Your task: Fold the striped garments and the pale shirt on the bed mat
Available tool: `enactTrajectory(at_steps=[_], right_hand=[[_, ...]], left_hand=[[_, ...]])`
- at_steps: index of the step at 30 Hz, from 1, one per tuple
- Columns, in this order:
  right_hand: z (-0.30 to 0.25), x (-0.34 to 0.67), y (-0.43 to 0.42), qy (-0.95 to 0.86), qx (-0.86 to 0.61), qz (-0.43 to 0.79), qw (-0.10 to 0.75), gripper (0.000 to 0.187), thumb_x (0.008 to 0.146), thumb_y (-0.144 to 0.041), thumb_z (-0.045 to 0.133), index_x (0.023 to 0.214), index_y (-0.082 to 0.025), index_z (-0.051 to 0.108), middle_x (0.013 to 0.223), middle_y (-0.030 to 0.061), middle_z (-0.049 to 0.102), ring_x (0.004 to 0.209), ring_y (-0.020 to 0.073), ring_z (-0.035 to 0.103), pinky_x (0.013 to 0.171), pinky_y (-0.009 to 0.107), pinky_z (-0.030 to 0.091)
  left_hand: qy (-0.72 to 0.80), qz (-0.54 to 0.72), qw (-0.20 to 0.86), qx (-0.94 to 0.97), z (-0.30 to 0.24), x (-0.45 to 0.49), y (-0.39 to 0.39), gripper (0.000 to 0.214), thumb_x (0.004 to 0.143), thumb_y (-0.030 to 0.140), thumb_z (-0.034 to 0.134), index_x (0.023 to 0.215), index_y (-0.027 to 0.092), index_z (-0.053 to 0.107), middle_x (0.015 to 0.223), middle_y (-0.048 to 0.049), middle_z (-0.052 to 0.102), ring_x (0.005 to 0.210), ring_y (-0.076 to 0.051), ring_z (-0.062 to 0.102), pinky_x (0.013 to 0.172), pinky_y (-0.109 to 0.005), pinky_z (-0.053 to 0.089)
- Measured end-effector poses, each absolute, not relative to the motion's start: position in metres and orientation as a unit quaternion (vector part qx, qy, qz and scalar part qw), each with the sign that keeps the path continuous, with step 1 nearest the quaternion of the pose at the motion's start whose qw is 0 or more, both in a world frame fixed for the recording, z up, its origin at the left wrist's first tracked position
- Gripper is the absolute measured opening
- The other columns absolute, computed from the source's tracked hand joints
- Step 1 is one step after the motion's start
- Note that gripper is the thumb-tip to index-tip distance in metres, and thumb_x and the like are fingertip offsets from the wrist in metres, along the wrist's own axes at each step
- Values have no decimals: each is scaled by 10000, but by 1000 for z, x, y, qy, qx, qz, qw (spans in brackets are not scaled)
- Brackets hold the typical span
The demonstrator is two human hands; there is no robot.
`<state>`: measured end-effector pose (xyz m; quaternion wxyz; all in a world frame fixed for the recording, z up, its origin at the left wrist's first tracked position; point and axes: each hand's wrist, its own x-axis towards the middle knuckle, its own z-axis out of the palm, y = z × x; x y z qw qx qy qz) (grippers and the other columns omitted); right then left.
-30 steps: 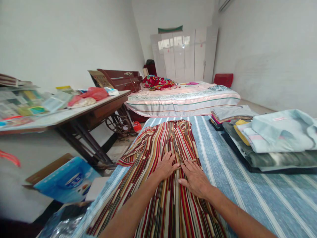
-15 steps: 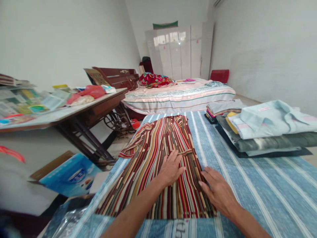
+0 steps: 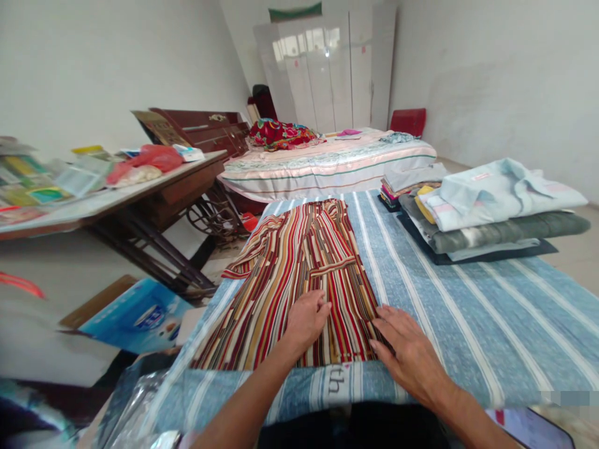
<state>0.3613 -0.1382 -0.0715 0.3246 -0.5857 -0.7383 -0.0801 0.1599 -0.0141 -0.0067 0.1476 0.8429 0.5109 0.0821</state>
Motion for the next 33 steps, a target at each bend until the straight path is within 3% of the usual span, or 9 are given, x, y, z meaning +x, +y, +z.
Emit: enactTrajectory(at_steps=[3, 7, 10, 13, 16, 22, 29, 33], right_hand=[[-73, 357, -139, -745, -582, -66, 320, 284, 846, -314, 539, 1085, -182, 617, 1226, 116, 584, 1169, 265, 512, 982, 469, 428], [-77, 355, -140, -744, -584, -37, 324, 331, 825, -339, 559, 1113, -181, 600, 1232, 117, 578, 1194, 266, 486, 993, 463, 417], [-79, 357, -142, -735, -592, -24, 329, 408, 816, -355, 565, 1181, -172, 557, 1254, 126, 556, 1211, 265, 466, 1005, 461, 404], [-80, 361, -145, -725, -608, -10, 325, 527, 802, -369, 573, 1282, -175, 475, 1296, 127, 520, 1241, 270, 433, 1022, 470, 382], [-82, 364, -150, -717, -622, 4, 315, 594, 789, -379, 579, 1330, -188, 426, 1320, 122, 498, 1262, 278, 405, 1029, 476, 370], [-86, 363, -152, -723, -612, -19, 321, 479, 807, -358, 569, 1246, -175, 513, 1308, 141, 505, 1252, 292, 417, 1012, 499, 383], [-87, 360, -149, -735, -588, -70, 330, 304, 835, -215, 506, 1122, -196, 604, 1270, 121, 548, 1195, 270, 488, 984, 475, 428], [-88, 357, -150, -745, -570, -108, 329, 292, 831, -147, 475, 1071, -189, 635, 1227, 114, 585, 1172, 253, 512, 986, 475, 429]], left_hand=[[568, 61, 235, 787, -8, 158, -26, 205, 800, 348, 535, 921, 199, 608, 827, -29, 674, 821, -186, 629, 725, -266, 454], [586, 72, 295, 751, -17, 165, -33, 394, 722, 385, 610, 1050, 171, 574, 829, -47, 673, 821, -200, 632, 687, -257, 454], [592, 101, 338, 725, -17, 173, -37, 495, 680, 307, 650, 1127, 134, 527, 747, -32, 658, 722, -178, 628, 653, -251, 455], [575, 156, 475, 647, -10, 176, -40, 518, 680, 199, 639, 1168, 127, 479, 616, 40, 588, 525, -109, 563, 514, -205, 417], [556, 192, 583, 560, -5, 170, -39, 494, 711, 197, 619, 1172, 125, 457, 562, 80, 521, 400, -68, 470, 397, -178, 332], [593, 117, 472, 642, -16, 158, -31, 481, 693, 175, 630, 1153, 129, 496, 492, 88, 510, 416, -94, 527, 438, -184, 382], [566, 121, 547, 605, -10, 154, -37, 555, 744, 177, 573, 1268, 114, 401, 479, 97, 511, 358, -77, 485, 388, -161, 352], [566, 91, 499, 649, -6, 150, -37, 603, 744, 163, 560, 1319, 111, 387, 487, 85, 515, 371, -82, 490, 431, -174, 378]])
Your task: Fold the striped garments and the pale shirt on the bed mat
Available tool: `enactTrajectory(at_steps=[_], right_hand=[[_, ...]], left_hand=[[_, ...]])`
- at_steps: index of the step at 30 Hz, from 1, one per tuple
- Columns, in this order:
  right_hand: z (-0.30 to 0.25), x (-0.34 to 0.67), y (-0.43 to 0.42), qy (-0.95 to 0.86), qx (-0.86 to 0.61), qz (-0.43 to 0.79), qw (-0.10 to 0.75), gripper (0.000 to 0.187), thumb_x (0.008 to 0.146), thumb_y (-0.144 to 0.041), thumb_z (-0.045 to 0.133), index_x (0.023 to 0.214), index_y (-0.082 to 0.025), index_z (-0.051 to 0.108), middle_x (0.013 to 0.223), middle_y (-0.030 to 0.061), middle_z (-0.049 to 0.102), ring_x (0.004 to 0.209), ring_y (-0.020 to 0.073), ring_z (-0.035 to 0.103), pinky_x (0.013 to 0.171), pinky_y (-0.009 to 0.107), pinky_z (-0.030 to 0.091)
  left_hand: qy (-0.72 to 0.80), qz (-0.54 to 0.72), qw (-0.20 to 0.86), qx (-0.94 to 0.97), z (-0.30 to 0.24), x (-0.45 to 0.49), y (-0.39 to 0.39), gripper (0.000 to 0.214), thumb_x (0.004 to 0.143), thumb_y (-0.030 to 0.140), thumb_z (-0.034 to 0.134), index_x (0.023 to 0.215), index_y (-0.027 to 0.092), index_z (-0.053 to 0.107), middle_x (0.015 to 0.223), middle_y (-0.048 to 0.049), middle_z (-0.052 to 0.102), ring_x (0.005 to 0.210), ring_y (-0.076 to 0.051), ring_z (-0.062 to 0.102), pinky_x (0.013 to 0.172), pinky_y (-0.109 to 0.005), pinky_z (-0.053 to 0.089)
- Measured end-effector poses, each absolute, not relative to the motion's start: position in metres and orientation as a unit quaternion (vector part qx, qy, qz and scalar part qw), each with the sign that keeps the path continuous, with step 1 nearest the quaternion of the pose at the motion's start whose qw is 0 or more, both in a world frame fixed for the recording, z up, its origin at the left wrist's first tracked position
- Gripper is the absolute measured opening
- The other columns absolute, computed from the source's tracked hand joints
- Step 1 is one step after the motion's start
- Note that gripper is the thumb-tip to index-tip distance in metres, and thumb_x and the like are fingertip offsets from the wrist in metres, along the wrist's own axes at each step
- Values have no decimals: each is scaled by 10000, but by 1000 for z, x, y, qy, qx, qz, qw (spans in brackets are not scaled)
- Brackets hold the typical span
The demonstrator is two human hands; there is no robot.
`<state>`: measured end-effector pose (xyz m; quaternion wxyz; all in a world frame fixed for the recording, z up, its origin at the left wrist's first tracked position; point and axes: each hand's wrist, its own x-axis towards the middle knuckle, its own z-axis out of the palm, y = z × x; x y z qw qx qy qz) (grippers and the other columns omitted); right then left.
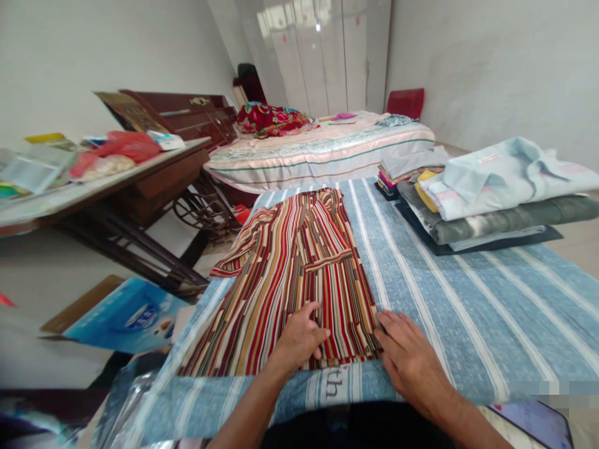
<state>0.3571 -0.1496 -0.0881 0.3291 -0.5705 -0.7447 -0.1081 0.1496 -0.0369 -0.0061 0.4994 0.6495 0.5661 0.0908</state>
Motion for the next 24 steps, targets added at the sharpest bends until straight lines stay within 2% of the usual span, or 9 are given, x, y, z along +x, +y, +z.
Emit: enactTrajectory(at_steps=[5, 9, 15, 20, 24], right_hand=[[-92, 356, -153, -756, -557, -130, 318, 321, 822, -124, 479, 1099, -184, 630, 1220, 103, 595, 1183, 247, 505, 1000, 458, 427], [-95, 358, -157, -764, -554, -129, 304, 338, 819, -108, 479, 1123, -171, 615, 1249, 107, 576, 1205, 252, 484, 1004, 461, 427], [-95, 361, -160, -786, -539, -125, 274, 341, 815, -110, 497, 1137, -139, 604, 1296, 122, 534, 1253, 274, 427, 1004, 472, 424], [-93, 363, -160, -781, -548, -105, 282, 334, 829, -137, 493, 1133, -198, 614, 1274, 79, 559, 1219, 249, 470, 1012, 458, 421], [-89, 365, -161, -789, -536, -107, 282, 331, 831, -126, 483, 1127, -185, 617, 1253, 83, 575, 1204, 243, 486, 998, 441, 437]], left_hand=[[560, 58, 378, 735, -6, 149, -35, 644, 713, 214, 604, 1326, 142, 423, 570, 35, 597, 605, -157, 606, 598, -231, 439], [554, 24, 327, 765, -5, 149, -35, 677, 705, 265, 613, 1337, 124, 415, 686, -9, 660, 754, -192, 621, 686, -255, 434], [563, -6, 281, 777, -5, 151, -38, 682, 721, 306, 605, 1350, 137, 404, 833, -68, 691, 850, -234, 626, 719, -282, 439], [567, -45, 232, 789, -5, 153, -46, 702, 750, 326, 578, 1388, 150, 345, 921, -100, 685, 888, -256, 627, 767, -313, 435], [559, -44, 231, 795, 1, 152, -46, 656, 757, 347, 575, 1360, 163, 393, 952, -99, 679, 931, -265, 619, 829, -343, 435]])
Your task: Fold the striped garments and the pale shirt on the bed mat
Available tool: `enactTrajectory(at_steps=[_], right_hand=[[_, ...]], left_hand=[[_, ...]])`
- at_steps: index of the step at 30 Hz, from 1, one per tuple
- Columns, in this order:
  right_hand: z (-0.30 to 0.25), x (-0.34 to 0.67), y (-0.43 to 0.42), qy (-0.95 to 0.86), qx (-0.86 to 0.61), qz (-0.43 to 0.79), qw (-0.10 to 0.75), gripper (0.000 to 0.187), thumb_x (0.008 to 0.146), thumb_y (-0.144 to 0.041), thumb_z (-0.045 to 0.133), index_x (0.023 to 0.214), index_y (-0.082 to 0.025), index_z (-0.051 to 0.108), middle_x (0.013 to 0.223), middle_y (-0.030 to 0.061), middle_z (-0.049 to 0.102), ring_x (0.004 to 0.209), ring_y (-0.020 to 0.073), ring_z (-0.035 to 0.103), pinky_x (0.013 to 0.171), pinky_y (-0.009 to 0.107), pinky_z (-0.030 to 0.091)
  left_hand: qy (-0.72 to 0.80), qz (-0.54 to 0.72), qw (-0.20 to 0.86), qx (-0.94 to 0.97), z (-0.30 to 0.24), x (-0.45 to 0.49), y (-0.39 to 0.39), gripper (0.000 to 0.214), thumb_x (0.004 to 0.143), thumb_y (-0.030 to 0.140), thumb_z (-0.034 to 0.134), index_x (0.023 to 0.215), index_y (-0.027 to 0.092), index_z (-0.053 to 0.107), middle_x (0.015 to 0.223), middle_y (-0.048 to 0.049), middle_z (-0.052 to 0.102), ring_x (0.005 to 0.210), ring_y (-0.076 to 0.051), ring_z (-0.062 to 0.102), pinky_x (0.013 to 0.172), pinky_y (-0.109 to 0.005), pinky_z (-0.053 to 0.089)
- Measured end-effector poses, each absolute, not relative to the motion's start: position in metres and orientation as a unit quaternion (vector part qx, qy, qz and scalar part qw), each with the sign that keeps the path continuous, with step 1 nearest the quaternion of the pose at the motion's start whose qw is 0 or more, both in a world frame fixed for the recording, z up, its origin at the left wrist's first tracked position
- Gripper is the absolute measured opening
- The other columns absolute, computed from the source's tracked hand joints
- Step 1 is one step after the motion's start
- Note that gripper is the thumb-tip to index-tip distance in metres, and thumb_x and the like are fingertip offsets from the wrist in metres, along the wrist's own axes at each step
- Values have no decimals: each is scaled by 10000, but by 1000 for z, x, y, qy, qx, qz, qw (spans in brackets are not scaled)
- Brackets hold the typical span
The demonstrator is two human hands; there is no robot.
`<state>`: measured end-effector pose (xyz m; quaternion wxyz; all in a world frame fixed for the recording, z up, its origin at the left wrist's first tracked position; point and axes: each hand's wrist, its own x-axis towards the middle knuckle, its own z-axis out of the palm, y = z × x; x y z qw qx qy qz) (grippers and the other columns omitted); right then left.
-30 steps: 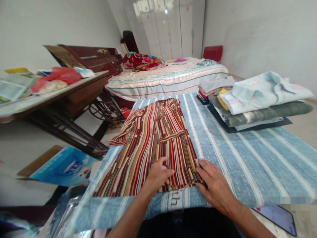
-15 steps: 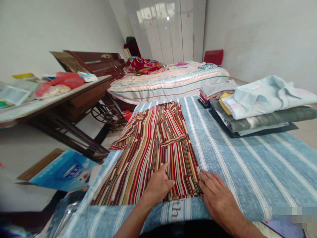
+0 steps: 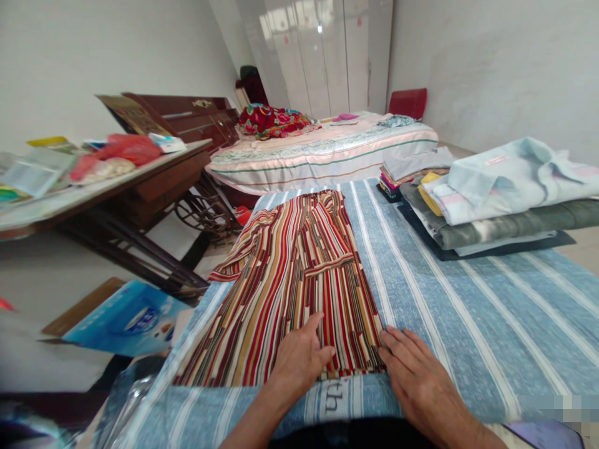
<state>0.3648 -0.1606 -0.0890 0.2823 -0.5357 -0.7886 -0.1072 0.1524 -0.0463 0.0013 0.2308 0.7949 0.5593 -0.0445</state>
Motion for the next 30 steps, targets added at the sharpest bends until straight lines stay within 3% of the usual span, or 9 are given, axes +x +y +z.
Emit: enactTrajectory(at_steps=[3, 6, 10, 13, 18, 21, 25, 30], right_hand=[[-86, 365, -161, -785, -538, -101, 289, 321, 832, -124, 487, 1117, -184, 624, 1245, 84, 581, 1197, 239, 493, 997, 434, 439], [-86, 365, -161, -778, -542, -96, 303, 326, 835, -125, 484, 1122, -191, 624, 1232, 79, 591, 1185, 228, 505, 994, 417, 442], [-92, 366, -162, -783, -532, -121, 300, 327, 840, -131, 471, 1128, -174, 619, 1230, 80, 593, 1179, 211, 511, 993, 378, 437], [-91, 369, -162, -793, -525, -140, 275, 321, 832, -151, 492, 1124, -171, 624, 1244, 78, 583, 1179, 214, 510, 987, 354, 438], [-64, 363, -152, -803, -500, -174, 275, 350, 786, -303, 595, 1111, -179, 630, 1238, 85, 584, 1160, 228, 524, 980, 351, 435], [-54, 350, -138, -801, -511, -172, 262, 451, 801, -348, 579, 1209, -157, 567, 1330, 105, 504, 1238, 249, 446, 1001, 385, 403], [-80, 339, -119, -775, -570, -155, 222, 610, 835, -424, 519, 1360, -134, 405, 1431, 121, 371, 1322, 273, 314, 1028, 438, 341], [-115, 340, -114, -776, -579, -154, 200, 708, 834, -508, 483, 1416, -148, 303, 1458, 120, 324, 1339, 266, 273, 1074, 458, 222]], left_hand=[[543, -5, 217, 811, 6, 153, -41, 548, 759, 360, 581, 1270, 179, 496, 1080, -100, 641, 1041, -258, 573, 893, -344, 424], [488, 33, 174, 855, 3, 156, -35, 462, 810, 351, 534, 1243, 190, 510, 1329, -92, 490, 1246, -241, 416, 1020, -351, 345], [403, -6, 151, 903, -16, 159, -36, 602, 871, 459, 439, 1388, 167, 335, 1526, -76, 162, 1397, -243, 107, 1128, -450, 152], [380, -20, 130, 915, -32, 155, -40, 676, 897, 545, 325, 1437, 152, 220, 1536, -81, 65, 1404, -230, 23, 1132, -480, 114], [368, -16, 96, 925, -41, 148, -41, 671, 906, 560, 273, 1454, 185, 170, 1537, -55, 40, 1402, -218, -8, 1138, -474, 114], [371, -11, 88, 924, -41, 148, -41, 671, 907, 552, 286, 1456, 190, 157, 1535, -66, 40, 1402, -219, 5, 1135, -476, 132], [391, 4, 82, 917, -42, 146, -42, 681, 881, 580, 343, 1445, 221, 214, 1533, -84, 58, 1399, -254, 18, 1122, -513, 148], [392, 8, 98, 915, -43, 144, -43, 680, 883, 589, 328, 1441, 214, 231, 1525, -116, 88, 1395, -265, 23, 1113, -535, 139]])
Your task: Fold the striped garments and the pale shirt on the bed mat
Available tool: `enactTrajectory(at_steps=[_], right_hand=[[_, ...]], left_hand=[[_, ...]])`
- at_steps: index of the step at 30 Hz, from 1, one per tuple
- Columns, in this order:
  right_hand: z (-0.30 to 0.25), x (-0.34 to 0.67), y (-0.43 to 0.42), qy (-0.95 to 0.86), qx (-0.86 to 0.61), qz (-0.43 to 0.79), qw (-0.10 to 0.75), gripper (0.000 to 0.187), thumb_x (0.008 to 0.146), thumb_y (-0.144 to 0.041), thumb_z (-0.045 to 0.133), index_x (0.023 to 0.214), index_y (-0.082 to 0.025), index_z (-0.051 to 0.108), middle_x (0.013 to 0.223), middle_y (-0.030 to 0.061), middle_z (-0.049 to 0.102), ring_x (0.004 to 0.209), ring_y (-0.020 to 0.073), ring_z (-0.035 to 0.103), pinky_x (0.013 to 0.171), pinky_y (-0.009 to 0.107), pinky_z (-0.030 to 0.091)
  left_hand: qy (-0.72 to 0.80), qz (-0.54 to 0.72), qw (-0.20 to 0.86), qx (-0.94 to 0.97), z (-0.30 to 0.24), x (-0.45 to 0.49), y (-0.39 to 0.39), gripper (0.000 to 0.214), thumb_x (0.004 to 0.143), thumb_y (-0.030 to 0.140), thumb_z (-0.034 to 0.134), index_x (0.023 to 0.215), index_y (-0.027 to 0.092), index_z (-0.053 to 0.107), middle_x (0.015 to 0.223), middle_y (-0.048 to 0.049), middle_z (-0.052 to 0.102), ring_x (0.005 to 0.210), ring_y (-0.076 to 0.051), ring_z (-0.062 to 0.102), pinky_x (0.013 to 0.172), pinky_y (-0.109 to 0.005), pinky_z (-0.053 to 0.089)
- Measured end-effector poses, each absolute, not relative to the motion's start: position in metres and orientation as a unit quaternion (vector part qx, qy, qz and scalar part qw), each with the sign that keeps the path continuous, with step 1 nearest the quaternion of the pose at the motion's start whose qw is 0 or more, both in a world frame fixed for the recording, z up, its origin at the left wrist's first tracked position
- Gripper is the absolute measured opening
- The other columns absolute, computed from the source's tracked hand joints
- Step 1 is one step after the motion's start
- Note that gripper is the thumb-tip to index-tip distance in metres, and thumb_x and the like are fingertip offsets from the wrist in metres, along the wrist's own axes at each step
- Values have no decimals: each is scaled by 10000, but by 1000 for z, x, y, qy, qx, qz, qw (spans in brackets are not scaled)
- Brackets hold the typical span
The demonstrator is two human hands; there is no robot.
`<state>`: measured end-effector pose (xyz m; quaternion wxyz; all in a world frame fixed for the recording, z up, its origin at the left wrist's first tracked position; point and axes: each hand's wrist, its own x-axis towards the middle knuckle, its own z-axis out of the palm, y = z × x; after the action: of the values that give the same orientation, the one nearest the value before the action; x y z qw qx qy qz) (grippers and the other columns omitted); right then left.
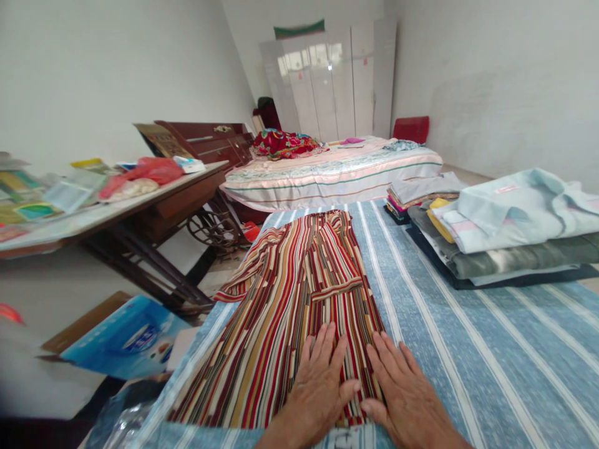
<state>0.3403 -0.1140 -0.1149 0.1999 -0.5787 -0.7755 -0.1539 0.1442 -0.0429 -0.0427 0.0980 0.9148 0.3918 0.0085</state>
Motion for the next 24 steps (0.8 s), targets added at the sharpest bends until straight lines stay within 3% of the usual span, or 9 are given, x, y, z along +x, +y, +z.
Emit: enactTrajectory(at_steps=[9, 17, 24], right_hand=[[-111, 340, -117, -771, -586, -178, 175, 705, 829, -540, 464, 1399, -147, 330, 1445, 128, 346, 1337, 270, 278, 1060, 455, 204], [-109, 342, -117, -781, -549, -222, 198, 741, 821, -542, 477, 1411, -128, 305, 1382, 142, 439, 1318, 282, 308, 1042, 453, 210], [-91, 324, -139, -790, -576, -114, 176, 730, 796, -519, 537, 1399, -158, 341, 1474, 115, 293, 1356, 291, 222, 1076, 462, 216]], left_hand=[[410, 14, 119, 904, -42, 141, -45, 698, 858, 587, 398, 1447, 275, 190, 1532, -51, 76, 1397, -268, 37, 1110, -550, 138], [413, 7, 130, 901, -49, 137, -48, 729, 840, 636, 372, 1443, 257, 215, 1527, -65, 113, 1396, -285, 65, 1100, -577, 135], [414, -2, 77, 907, -38, 142, -49, 631, 881, 547, 369, 1428, 247, 272, 1527, -70, 139, 1396, -275, 97, 1103, -544, 163]])
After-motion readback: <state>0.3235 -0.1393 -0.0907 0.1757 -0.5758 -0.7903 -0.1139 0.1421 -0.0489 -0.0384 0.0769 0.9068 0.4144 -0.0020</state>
